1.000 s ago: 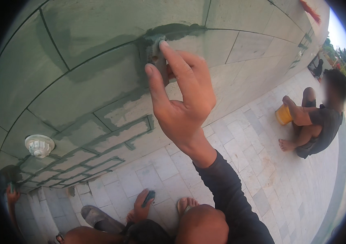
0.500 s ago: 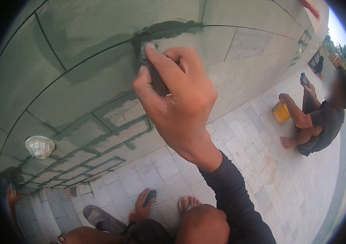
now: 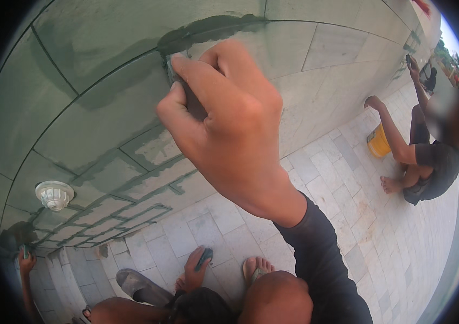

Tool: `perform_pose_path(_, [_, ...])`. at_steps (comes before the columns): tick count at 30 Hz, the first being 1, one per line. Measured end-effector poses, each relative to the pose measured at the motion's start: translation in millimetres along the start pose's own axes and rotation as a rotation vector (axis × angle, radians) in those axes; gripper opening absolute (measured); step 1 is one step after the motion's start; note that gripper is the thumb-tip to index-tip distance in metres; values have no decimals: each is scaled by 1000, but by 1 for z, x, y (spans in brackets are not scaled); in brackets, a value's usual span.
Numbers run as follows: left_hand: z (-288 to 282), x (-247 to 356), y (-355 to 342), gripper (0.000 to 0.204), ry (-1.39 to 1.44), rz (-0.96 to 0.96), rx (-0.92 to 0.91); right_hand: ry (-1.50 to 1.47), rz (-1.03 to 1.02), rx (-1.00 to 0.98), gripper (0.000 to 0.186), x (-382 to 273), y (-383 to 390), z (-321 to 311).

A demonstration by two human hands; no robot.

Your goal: The person applies a green material into the gaps between wall stones using a small scrap piece of stone and their fingers.

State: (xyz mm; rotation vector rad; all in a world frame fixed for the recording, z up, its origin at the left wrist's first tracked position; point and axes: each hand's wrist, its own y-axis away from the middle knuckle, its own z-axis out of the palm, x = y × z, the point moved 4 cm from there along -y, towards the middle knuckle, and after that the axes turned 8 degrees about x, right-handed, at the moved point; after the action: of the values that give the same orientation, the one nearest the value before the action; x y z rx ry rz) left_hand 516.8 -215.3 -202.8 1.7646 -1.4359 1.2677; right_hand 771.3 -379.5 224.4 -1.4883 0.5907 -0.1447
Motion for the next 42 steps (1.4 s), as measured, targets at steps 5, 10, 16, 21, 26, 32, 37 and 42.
perform_pose_path(5, [-1, 0, 0, 39, -6, 16, -1, -24, -5, 77, 30, 12, -5, -14])
perform_pose_path(10, [4, 2, -1, 38, 23, 11, 10, 40, -190, 193, 30, 21, -1, 1])
perform_pose_path(16, [-1, 3, -1, 38, -11, 3, -2, 42, -52, 50, 27, 13, -3, -14])
perform_pose_path(21, [2, 6, -2, 38, 8, 9, -6, -48, -123, 140, 25, 16, -17, -5])
perform_pose_path(26, [4, 4, -2, 38, 14, 1, 3, -11, -76, 61, 25, 6, -8, 0])
perform_pose_path(32, [-1, 3, 0, 38, -6, -4, 7, -60, -32, 6, 22, 4, -13, -8])
perform_pose_path(37, [5, 4, -2, 38, 6, -18, 0, -42, -87, -29, 22, 0, -16, -4])
perform_pose_path(42, [-2, 4, -4, 39, -5, -21, 0, -84, 131, -307, 23, 10, 3, -8])
